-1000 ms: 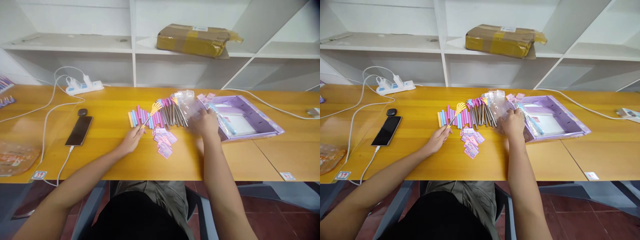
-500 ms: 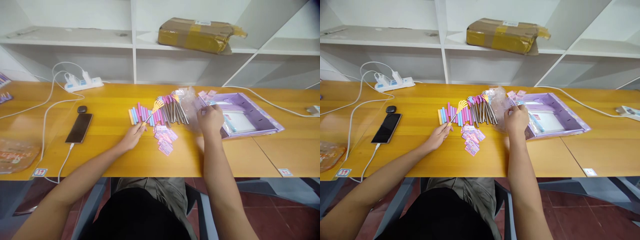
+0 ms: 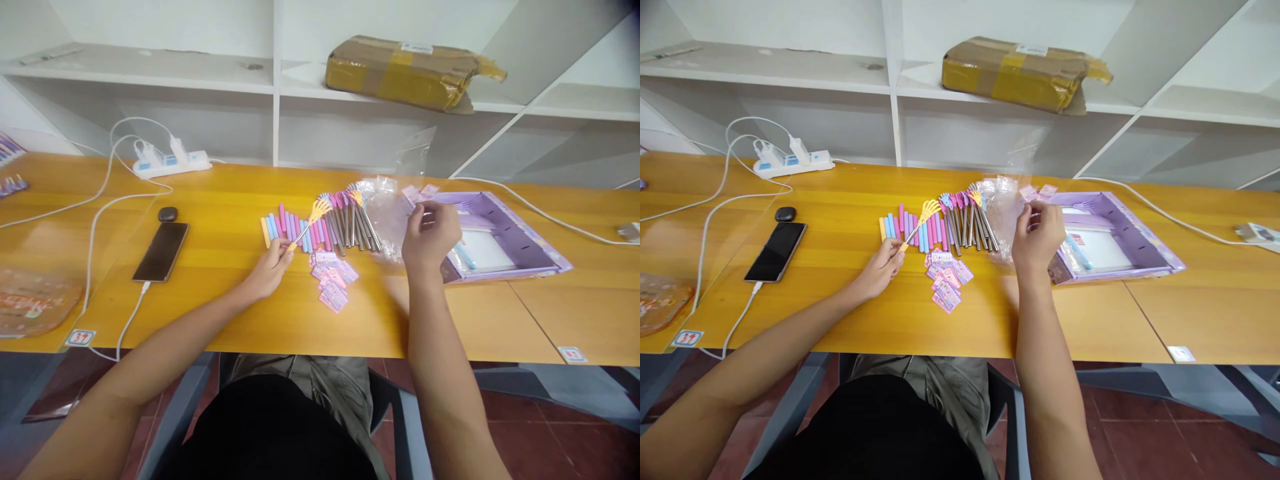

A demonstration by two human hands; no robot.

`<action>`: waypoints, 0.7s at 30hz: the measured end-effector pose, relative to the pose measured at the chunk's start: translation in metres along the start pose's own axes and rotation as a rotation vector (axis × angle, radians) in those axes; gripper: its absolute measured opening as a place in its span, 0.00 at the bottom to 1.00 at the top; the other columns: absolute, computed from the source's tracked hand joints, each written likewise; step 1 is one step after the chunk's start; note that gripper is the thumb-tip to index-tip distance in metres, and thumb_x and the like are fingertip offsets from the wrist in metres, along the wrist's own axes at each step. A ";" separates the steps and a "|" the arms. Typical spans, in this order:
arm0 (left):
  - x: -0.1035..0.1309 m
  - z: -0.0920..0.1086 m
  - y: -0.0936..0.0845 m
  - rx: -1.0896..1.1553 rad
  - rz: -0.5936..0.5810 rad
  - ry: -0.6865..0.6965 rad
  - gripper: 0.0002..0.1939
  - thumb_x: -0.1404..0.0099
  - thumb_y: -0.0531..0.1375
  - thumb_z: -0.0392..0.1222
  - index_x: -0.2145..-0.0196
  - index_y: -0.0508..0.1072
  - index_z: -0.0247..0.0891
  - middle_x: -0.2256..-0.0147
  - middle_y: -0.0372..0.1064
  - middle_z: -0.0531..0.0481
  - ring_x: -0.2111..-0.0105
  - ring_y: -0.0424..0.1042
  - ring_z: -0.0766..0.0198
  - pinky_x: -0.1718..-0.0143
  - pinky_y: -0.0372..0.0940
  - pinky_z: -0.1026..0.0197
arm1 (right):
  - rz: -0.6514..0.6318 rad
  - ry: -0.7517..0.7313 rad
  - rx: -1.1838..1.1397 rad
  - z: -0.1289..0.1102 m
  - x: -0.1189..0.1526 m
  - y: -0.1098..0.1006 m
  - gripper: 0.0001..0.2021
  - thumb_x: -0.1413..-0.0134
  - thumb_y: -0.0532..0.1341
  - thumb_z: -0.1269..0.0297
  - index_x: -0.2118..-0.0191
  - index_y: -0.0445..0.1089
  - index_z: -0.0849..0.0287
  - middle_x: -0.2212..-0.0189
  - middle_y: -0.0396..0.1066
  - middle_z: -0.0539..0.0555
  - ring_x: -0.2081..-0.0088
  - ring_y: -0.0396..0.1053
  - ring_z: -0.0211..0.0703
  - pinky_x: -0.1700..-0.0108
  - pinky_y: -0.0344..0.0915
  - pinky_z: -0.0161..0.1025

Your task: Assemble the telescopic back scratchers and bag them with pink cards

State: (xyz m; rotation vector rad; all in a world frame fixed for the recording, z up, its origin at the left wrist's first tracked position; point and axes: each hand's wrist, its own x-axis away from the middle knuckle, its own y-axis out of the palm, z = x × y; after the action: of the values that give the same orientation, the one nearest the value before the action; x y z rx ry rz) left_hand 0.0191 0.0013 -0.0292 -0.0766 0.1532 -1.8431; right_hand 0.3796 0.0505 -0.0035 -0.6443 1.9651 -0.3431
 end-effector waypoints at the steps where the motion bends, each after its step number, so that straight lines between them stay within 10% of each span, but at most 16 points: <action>1: 0.000 0.001 0.000 0.011 0.002 0.020 0.17 0.24 0.62 0.55 0.47 0.68 0.43 0.67 0.66 0.54 0.70 0.60 0.65 0.64 0.60 0.62 | 0.000 -0.003 -0.032 -0.006 0.003 0.000 0.15 0.26 0.53 0.56 0.53 0.74 0.57 0.61 0.74 0.58 0.65 0.72 0.48 0.54 0.73 0.50; 6: 0.003 0.009 0.000 -0.119 -0.066 0.136 0.15 0.22 0.60 0.52 0.45 0.73 0.43 0.56 0.70 0.47 0.64 0.65 0.62 0.59 0.63 0.60 | -0.099 -0.093 -0.196 -0.043 0.032 0.005 0.20 0.22 0.51 0.51 0.48 0.76 0.56 0.58 0.76 0.63 0.57 0.76 0.56 0.49 0.74 0.57; 13: 0.003 0.001 0.015 0.052 -0.139 0.106 0.24 0.34 0.73 0.50 0.44 0.78 0.39 0.60 0.71 0.49 0.61 0.70 0.59 0.57 0.66 0.58 | -0.666 -0.731 -0.454 -0.100 0.086 0.013 0.15 0.23 0.58 0.60 0.41 0.80 0.44 0.50 0.82 0.58 0.54 0.78 0.54 0.51 0.75 0.52; 17: 0.003 -0.004 0.019 0.314 -0.154 -0.027 0.27 0.42 0.77 0.47 0.49 0.76 0.37 0.64 0.71 0.51 0.64 0.71 0.63 0.61 0.66 0.60 | -0.682 -0.901 -0.514 -0.114 0.090 0.016 0.17 0.23 0.58 0.64 0.37 0.77 0.48 0.41 0.80 0.58 0.50 0.78 0.52 0.51 0.74 0.51; 21: 0.003 0.000 0.016 0.448 -0.121 -0.160 0.24 0.38 0.75 0.54 0.53 0.75 0.38 0.74 0.53 0.62 0.78 0.51 0.73 0.75 0.48 0.65 | -0.639 -0.905 -0.611 -0.112 0.085 0.014 0.23 0.26 0.56 0.69 0.32 0.73 0.48 0.38 0.79 0.58 0.45 0.79 0.53 0.47 0.76 0.54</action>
State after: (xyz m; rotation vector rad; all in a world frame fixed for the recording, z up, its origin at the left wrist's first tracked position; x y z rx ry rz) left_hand 0.0334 -0.0056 -0.0316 0.0817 -0.3832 -1.9421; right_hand 0.2459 0.0095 -0.0212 -1.5127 0.9283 0.1852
